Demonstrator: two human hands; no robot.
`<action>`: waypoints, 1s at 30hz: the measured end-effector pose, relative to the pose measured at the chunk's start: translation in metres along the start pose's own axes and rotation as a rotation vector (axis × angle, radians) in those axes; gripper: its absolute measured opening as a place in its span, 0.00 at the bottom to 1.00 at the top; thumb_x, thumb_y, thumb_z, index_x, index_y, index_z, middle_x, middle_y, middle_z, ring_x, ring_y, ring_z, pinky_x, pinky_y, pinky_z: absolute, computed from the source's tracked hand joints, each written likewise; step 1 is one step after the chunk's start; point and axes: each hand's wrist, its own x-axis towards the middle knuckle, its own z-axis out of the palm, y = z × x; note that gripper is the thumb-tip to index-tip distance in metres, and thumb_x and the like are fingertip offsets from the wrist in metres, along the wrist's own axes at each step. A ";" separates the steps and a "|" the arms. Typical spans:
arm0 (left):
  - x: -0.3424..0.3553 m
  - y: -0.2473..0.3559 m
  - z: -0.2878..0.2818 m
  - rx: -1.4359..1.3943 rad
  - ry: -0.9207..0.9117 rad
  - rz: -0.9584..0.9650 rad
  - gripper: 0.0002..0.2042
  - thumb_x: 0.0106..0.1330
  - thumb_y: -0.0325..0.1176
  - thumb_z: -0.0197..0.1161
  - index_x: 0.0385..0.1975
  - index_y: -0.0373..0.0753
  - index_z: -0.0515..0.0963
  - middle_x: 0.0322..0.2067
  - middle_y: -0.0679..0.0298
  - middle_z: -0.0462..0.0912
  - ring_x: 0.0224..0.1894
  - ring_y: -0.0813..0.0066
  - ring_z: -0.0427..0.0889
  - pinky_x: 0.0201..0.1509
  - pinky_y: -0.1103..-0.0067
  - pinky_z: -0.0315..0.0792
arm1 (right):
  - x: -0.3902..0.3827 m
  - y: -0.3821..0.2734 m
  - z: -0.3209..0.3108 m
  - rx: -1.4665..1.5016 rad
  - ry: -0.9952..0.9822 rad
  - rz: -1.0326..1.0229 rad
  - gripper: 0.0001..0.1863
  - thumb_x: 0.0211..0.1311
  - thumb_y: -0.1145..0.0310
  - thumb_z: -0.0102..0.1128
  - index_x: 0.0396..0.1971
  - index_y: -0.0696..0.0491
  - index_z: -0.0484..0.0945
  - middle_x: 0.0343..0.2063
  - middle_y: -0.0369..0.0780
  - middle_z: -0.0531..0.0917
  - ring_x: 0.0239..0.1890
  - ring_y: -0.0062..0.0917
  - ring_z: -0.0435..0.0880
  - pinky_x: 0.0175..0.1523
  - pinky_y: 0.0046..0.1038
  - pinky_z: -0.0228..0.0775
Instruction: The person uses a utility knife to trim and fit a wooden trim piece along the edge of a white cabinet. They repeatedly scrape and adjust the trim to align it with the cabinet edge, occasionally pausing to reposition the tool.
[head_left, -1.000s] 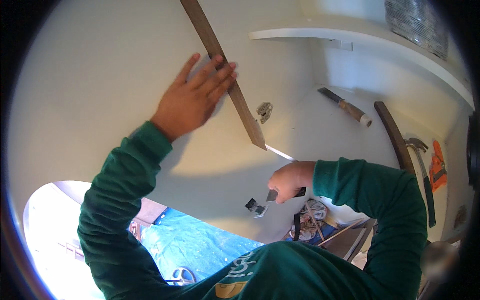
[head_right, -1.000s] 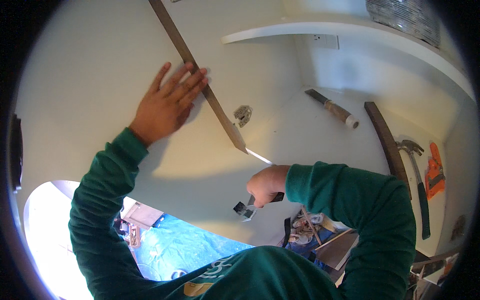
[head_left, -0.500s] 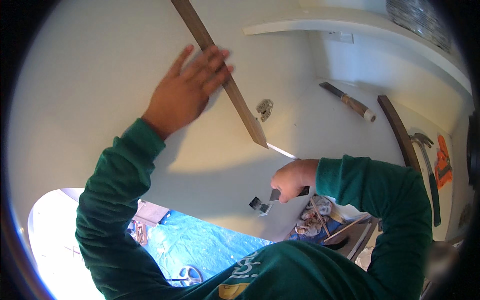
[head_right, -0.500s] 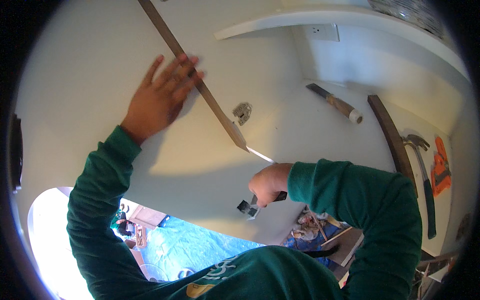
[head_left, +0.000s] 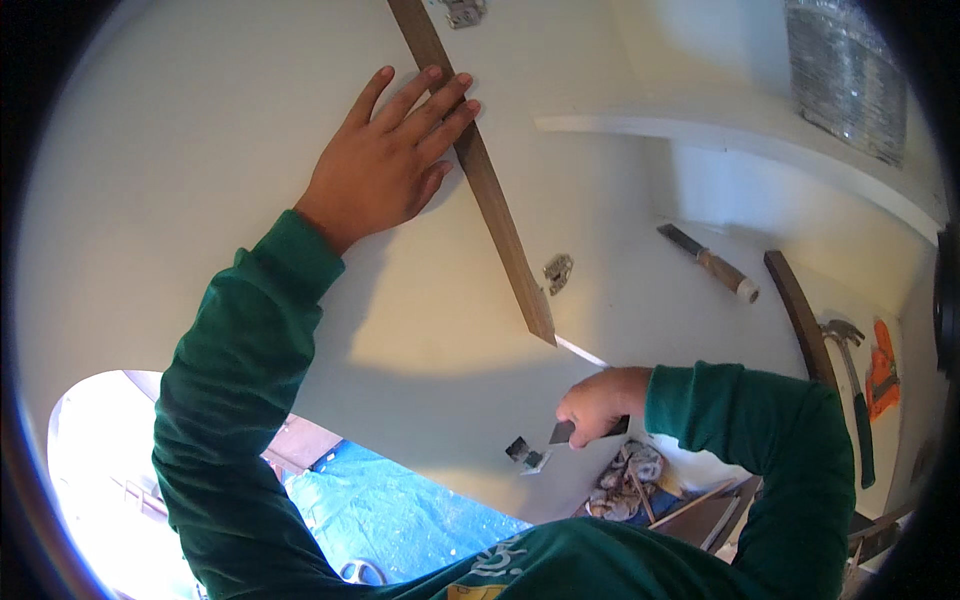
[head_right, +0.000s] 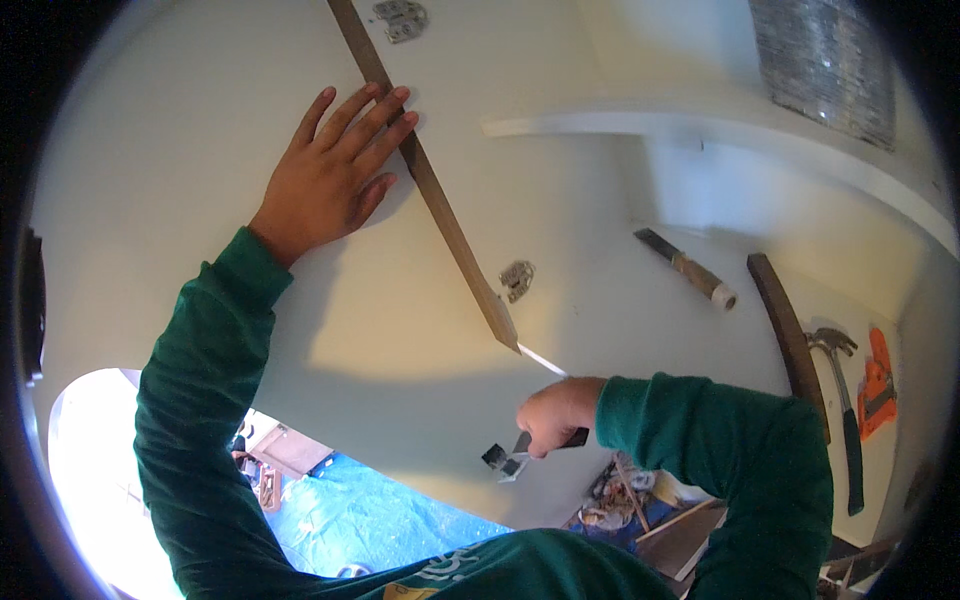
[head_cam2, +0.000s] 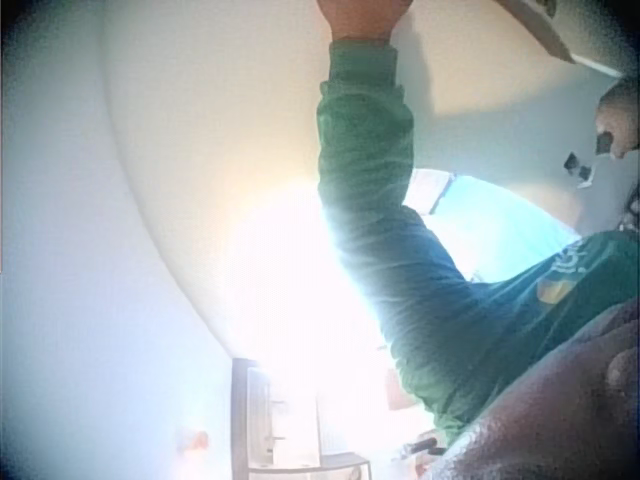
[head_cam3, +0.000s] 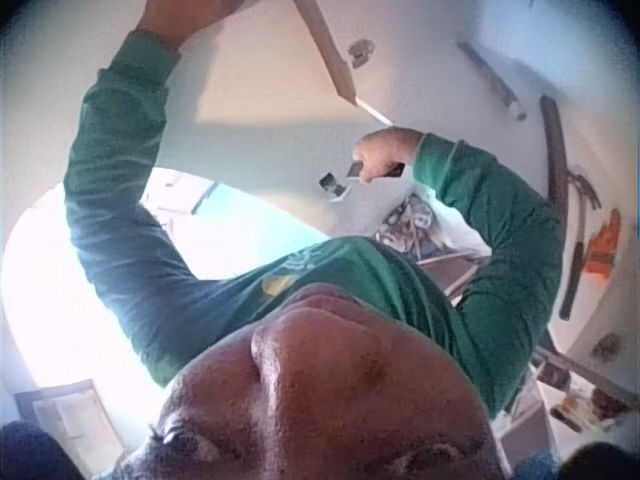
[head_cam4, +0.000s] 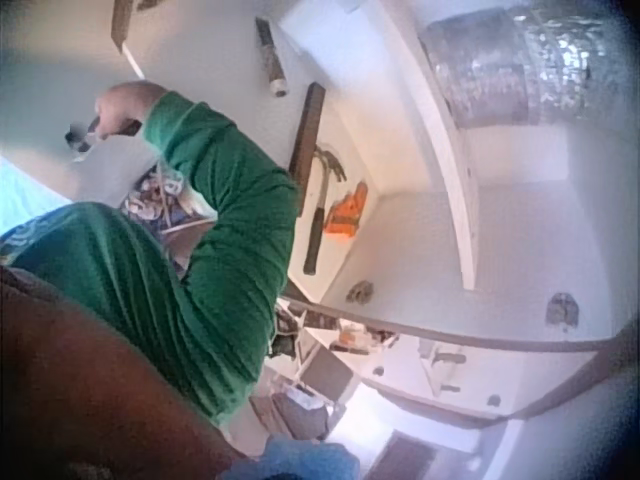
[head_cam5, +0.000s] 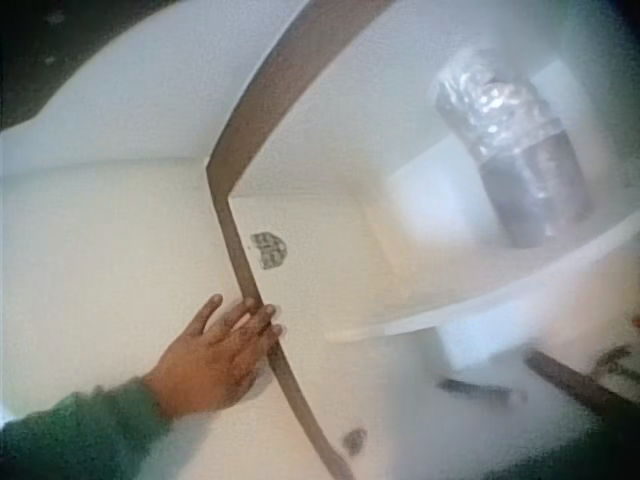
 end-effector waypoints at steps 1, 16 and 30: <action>0.003 -0.007 0.000 0.016 0.016 -0.022 0.32 0.71 0.44 0.61 0.75 0.50 0.63 0.77 0.65 0.58 0.78 0.62 0.57 0.82 0.55 0.48 | 0.002 0.000 0.000 0.005 -0.008 -0.013 0.27 0.60 0.50 0.67 0.51 0.56 0.81 0.44 0.50 0.87 0.48 0.44 0.86 0.52 0.44 0.76; 0.031 -0.128 -0.014 -0.017 0.534 -0.396 0.13 0.74 0.39 0.61 0.38 0.36 0.85 0.37 0.55 0.87 0.43 0.54 0.83 0.51 0.60 0.75 | 0.012 0.005 0.000 0.011 -0.100 -0.046 0.30 0.60 0.47 0.68 0.50 0.59 0.81 0.43 0.52 0.86 0.46 0.45 0.87 0.51 0.43 0.77; 0.053 -0.117 -0.012 0.180 0.382 -0.343 0.11 0.70 0.32 0.56 0.37 0.34 0.85 0.45 0.51 0.85 0.49 0.54 0.82 0.56 0.62 0.75 | 0.006 0.000 -0.004 0.064 -0.055 -0.063 0.28 0.60 0.49 0.69 0.50 0.57 0.82 0.42 0.50 0.87 0.44 0.41 0.87 0.49 0.40 0.76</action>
